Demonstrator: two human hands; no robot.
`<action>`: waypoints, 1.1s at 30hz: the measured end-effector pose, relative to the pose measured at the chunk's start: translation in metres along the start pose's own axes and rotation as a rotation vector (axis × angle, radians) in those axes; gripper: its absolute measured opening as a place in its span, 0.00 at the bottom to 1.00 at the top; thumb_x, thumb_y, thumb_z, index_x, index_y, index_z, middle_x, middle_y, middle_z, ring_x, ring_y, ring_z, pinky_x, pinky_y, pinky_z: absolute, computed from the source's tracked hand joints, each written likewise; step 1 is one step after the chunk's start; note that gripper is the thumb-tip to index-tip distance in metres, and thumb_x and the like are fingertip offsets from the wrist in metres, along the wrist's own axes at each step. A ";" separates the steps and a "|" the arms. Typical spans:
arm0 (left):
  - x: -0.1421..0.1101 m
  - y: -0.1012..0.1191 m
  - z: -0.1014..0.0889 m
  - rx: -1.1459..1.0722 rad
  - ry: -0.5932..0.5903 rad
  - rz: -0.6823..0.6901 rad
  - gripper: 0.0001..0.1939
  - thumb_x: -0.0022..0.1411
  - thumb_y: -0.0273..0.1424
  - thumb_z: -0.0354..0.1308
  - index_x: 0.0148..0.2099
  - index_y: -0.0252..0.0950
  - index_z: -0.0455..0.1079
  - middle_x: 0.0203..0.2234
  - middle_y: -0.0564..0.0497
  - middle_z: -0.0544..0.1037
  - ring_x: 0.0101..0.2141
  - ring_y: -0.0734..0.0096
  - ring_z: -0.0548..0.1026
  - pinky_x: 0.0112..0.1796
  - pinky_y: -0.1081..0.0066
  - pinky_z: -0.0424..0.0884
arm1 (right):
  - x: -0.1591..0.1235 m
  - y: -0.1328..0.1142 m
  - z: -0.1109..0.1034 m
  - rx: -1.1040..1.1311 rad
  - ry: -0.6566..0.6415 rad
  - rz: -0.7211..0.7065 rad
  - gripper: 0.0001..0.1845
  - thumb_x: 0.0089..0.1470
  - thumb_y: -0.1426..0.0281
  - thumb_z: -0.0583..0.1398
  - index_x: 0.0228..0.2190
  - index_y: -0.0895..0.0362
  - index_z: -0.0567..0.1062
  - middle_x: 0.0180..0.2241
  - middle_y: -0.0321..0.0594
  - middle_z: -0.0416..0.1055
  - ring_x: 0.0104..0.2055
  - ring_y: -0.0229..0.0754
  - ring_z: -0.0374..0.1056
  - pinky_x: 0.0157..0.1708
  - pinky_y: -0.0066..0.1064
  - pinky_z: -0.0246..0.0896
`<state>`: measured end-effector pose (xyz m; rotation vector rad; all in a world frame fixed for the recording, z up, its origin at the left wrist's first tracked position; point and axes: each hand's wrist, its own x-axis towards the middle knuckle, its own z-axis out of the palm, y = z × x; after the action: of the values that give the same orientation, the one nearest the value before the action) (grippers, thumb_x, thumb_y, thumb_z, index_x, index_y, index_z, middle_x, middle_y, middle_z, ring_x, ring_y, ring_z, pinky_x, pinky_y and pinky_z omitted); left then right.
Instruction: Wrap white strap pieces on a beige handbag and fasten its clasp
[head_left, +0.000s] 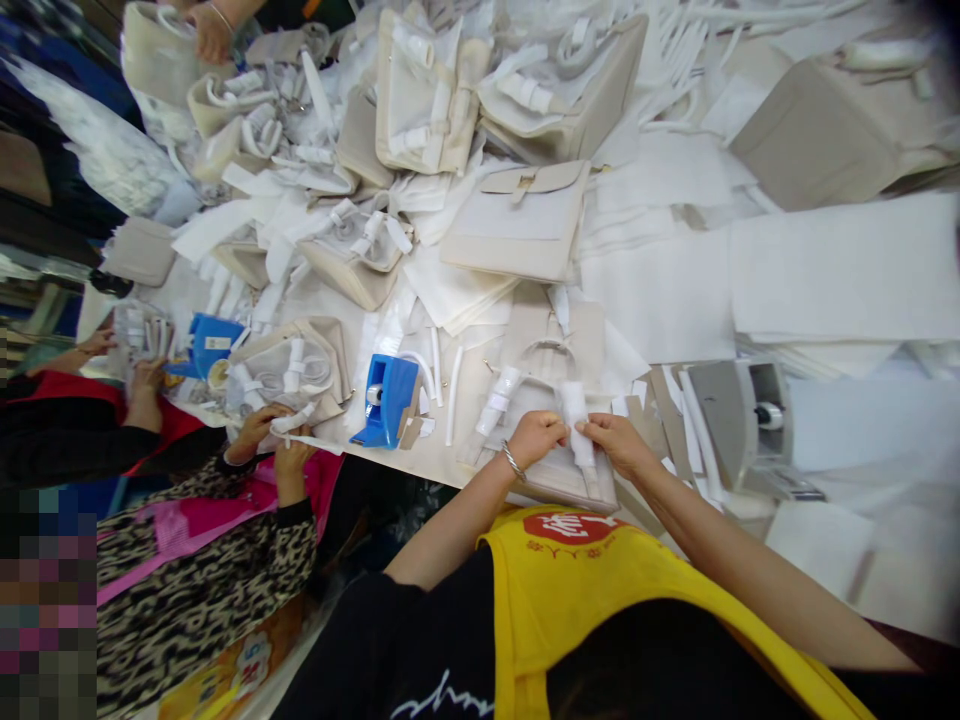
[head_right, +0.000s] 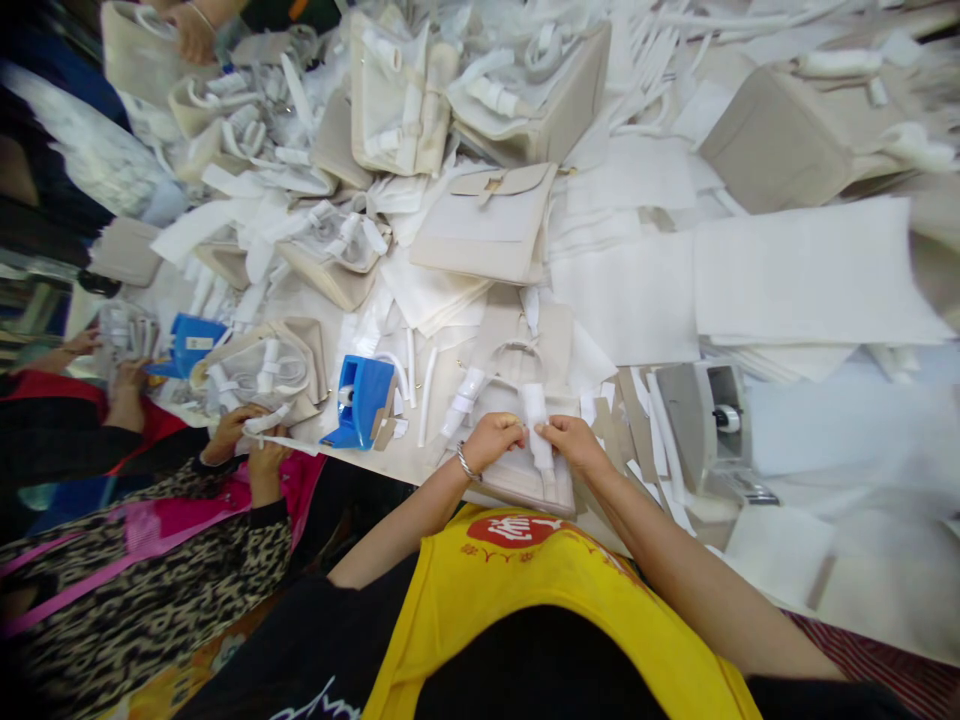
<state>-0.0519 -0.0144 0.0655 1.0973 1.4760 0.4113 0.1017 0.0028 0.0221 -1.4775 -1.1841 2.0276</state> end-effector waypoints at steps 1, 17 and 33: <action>-0.001 0.003 0.003 0.086 0.039 0.052 0.13 0.52 0.32 0.46 0.19 0.32 0.62 0.15 0.56 0.64 0.20 0.81 0.61 0.24 0.79 0.58 | -0.001 -0.001 0.001 -0.032 0.000 -0.022 0.16 0.38 0.58 0.56 0.16 0.58 0.64 0.14 0.31 0.57 0.17 0.32 0.50 0.18 0.25 0.44; 0.014 0.009 0.020 0.703 0.009 0.114 0.16 0.57 0.33 0.41 0.28 0.32 0.67 0.25 0.46 0.72 0.28 0.70 0.68 0.29 0.72 0.58 | -0.002 0.005 -0.001 -0.854 0.092 -0.298 0.11 0.49 0.69 0.46 0.22 0.59 0.64 0.24 0.41 0.65 0.28 0.39 0.59 0.27 0.27 0.49; 0.019 0.007 0.015 0.697 -0.087 0.084 0.18 0.56 0.33 0.40 0.27 0.31 0.69 0.23 0.47 0.73 0.27 0.72 0.68 0.31 0.73 0.61 | -0.002 0.000 0.016 -1.170 0.099 -0.207 0.11 0.49 0.77 0.46 0.34 0.66 0.65 0.32 0.50 0.66 0.35 0.45 0.61 0.33 0.30 0.50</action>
<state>-0.0332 -0.0005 0.0570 1.7021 1.5359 -0.1166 0.0874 -0.0050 0.0251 -1.7063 -2.5466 1.0400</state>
